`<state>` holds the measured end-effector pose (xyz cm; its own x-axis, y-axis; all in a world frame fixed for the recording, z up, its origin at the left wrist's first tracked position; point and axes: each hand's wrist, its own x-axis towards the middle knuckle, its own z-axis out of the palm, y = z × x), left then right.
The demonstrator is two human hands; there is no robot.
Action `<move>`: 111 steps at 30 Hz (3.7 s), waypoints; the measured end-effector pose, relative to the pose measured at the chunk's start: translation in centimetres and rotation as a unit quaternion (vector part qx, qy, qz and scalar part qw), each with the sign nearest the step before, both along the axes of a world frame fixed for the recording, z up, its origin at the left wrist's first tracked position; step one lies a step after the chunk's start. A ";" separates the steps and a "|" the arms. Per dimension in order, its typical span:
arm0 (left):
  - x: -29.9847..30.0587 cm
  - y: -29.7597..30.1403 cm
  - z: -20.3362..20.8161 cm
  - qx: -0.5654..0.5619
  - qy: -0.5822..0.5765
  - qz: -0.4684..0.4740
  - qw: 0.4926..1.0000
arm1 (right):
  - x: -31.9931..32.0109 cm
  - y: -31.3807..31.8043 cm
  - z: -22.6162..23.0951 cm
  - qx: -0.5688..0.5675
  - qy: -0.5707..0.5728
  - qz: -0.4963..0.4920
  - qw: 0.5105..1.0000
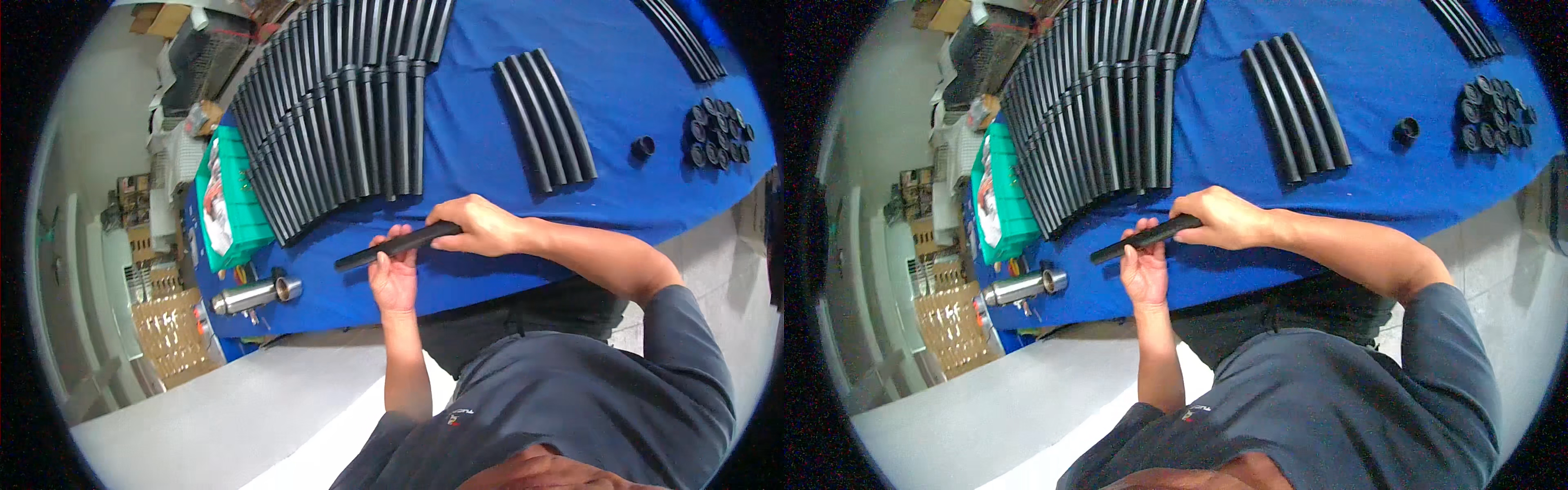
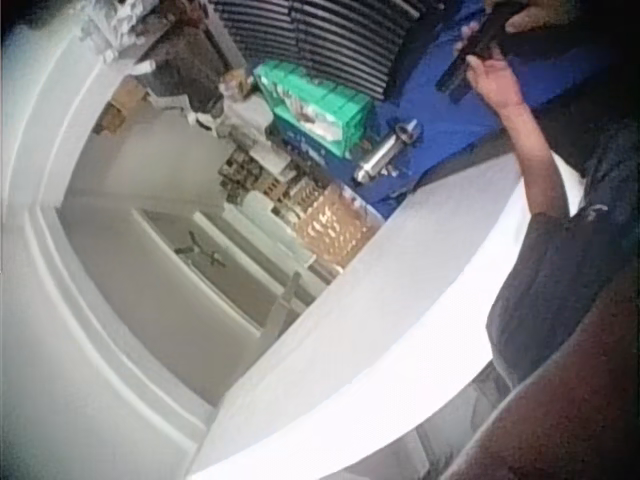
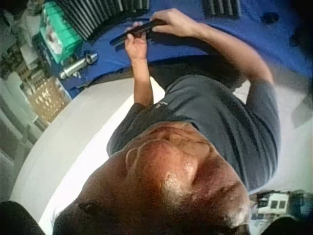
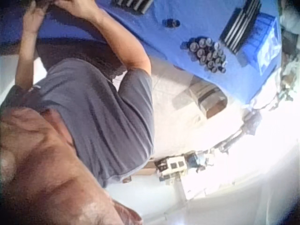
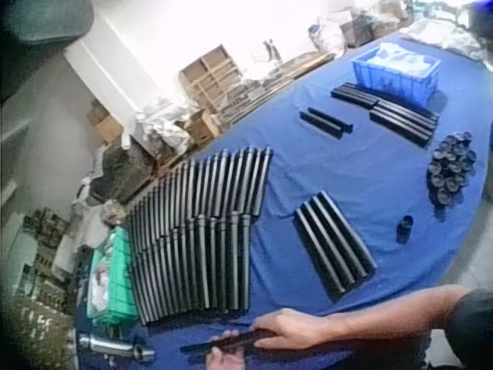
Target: Manually assemble small black cylindrical parts with end caps.
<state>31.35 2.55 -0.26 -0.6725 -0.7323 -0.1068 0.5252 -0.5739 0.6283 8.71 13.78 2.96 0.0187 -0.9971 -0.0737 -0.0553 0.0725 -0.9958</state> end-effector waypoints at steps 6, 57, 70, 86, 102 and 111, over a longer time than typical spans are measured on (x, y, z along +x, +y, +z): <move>0.5 -0.3 -0.2 0.023 0.029 0.000 0.999 | -0.3 -0.1 1.6 0.039 -0.042 0.003 0.998; -0.5 0.0 0.4 0.009 0.005 -0.020 1.000 | 0.6 -0.9 -1.0 -0.351 0.223 -0.145 0.898; -0.1 -0.2 0.2 0.001 0.019 -0.018 1.000 | 0.7 -0.4 -0.3 -0.195 0.092 -0.101 0.971; -0.2 -0.4 -0.2 0.015 0.031 -0.026 0.999 | -0.6 0.1 2.0 0.013 0.063 -0.010 0.998; 1.2 -1.4 -0.8 0.053 0.076 -0.031 0.995 | -0.2 -0.2 0.9 -0.119 0.105 -0.042 0.986; 1.3 -1.6 -0.9 0.033 0.057 -0.030 0.997 | -0.1 -0.4 0.6 -0.037 0.043 -0.015 0.998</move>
